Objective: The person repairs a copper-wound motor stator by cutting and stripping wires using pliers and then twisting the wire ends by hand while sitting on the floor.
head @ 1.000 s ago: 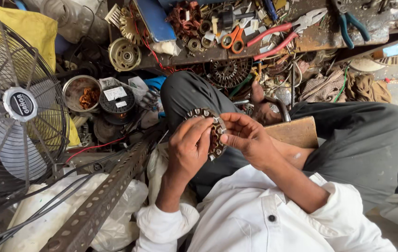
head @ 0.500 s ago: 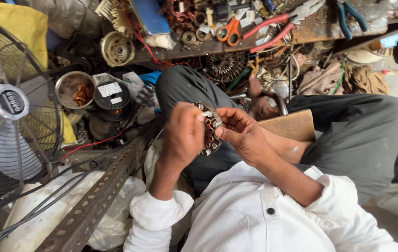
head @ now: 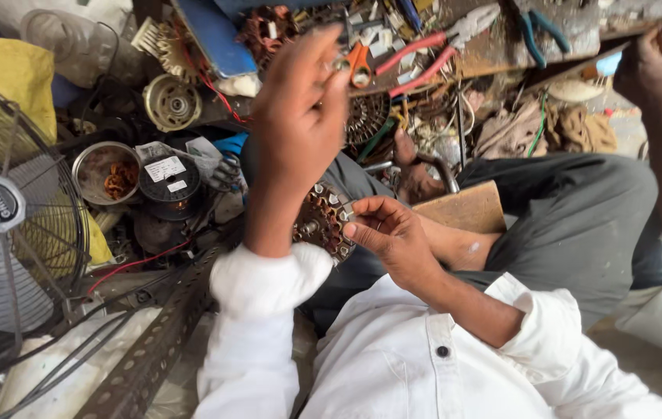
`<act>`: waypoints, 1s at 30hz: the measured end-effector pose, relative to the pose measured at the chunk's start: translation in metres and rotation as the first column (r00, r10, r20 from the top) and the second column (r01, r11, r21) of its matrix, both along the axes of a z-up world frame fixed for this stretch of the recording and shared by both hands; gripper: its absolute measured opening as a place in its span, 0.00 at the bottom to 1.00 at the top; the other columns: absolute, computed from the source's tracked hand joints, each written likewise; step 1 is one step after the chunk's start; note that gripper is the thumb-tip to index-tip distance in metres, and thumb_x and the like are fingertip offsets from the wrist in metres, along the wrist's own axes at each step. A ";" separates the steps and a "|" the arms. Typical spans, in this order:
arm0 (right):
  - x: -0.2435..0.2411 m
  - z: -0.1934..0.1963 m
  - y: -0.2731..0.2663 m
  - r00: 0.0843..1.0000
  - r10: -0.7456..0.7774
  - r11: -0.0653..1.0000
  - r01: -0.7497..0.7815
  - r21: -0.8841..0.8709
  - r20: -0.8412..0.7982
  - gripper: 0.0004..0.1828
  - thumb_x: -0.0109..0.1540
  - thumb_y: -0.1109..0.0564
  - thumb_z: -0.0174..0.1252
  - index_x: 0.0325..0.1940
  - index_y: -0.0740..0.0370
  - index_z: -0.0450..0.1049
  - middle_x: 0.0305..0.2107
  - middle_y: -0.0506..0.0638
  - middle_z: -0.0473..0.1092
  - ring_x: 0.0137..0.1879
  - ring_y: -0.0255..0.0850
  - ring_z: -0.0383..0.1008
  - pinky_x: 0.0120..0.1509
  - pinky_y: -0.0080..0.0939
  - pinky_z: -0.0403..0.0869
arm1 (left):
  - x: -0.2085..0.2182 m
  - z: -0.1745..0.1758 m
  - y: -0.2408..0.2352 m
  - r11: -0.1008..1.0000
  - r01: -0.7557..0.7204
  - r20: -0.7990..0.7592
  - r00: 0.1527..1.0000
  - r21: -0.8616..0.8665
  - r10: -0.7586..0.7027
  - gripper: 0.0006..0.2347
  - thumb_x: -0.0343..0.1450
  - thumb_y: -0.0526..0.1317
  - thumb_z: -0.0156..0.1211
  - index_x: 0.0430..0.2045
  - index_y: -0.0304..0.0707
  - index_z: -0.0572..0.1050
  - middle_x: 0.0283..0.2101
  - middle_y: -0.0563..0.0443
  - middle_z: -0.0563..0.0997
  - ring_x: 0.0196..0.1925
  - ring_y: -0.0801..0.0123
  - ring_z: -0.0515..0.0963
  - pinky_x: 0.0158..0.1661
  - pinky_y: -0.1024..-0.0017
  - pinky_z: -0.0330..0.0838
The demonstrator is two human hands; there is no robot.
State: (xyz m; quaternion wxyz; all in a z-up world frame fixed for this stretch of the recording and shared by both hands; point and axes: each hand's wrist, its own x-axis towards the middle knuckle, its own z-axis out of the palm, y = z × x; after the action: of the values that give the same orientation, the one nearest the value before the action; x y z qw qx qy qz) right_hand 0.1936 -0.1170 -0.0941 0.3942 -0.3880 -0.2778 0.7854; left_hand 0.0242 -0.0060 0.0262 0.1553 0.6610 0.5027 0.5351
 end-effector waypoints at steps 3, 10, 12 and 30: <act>-0.002 0.004 -0.005 0.999 0.001 1.000 0.000 0.009 -0.054 0.16 0.60 0.69 0.67 0.51 0.66 0.75 0.42 0.51 0.74 0.46 0.34 0.74 0.55 0.34 0.75 | -0.021 0.004 -0.049 0.989 -0.104 -0.116 0.989 -0.110 0.091 0.06 0.76 0.28 0.62 0.45 0.31 0.77 0.42 0.46 0.82 0.36 0.64 0.81 0.37 0.69 0.77; -0.009 0.015 -0.005 0.991 -0.042 0.998 0.048 0.040 -0.125 0.13 0.58 0.71 0.67 0.45 0.68 0.75 0.48 0.48 0.73 0.51 0.34 0.75 0.59 0.34 0.75 | -0.013 -0.012 -0.130 0.977 0.016 -0.270 0.960 -0.213 -0.074 0.07 0.71 0.27 0.62 0.40 0.31 0.80 0.41 0.45 0.80 0.43 0.55 0.82 0.44 0.63 0.78; -0.008 0.019 -0.008 0.994 -0.012 1.000 0.011 -0.013 -0.113 0.14 0.61 0.71 0.66 0.51 0.71 0.76 0.48 0.54 0.74 0.51 0.36 0.75 0.60 0.35 0.75 | -0.011 -0.018 -0.131 0.976 0.043 -0.307 0.946 -0.212 -0.108 0.08 0.70 0.26 0.63 0.41 0.31 0.80 0.41 0.45 0.81 0.42 0.56 0.81 0.44 0.62 0.78; -0.013 0.030 -0.013 0.997 0.041 0.993 -0.033 0.117 -0.067 0.29 0.60 0.71 0.64 0.63 0.66 0.63 0.50 0.50 0.70 0.56 0.36 0.73 0.63 0.38 0.75 | -0.024 -0.040 -0.125 0.997 -0.055 -0.178 0.983 -0.047 0.046 0.05 0.74 0.24 0.58 0.41 0.30 0.72 0.43 0.42 0.77 0.45 0.53 0.79 0.48 0.59 0.76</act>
State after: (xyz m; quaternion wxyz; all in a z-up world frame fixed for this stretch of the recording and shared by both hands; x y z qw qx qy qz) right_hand 0.1805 -0.1305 -0.0645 0.4106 -0.3320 -0.3162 0.7882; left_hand 0.0004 -0.1314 -0.0135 0.1138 0.6886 0.5447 0.4649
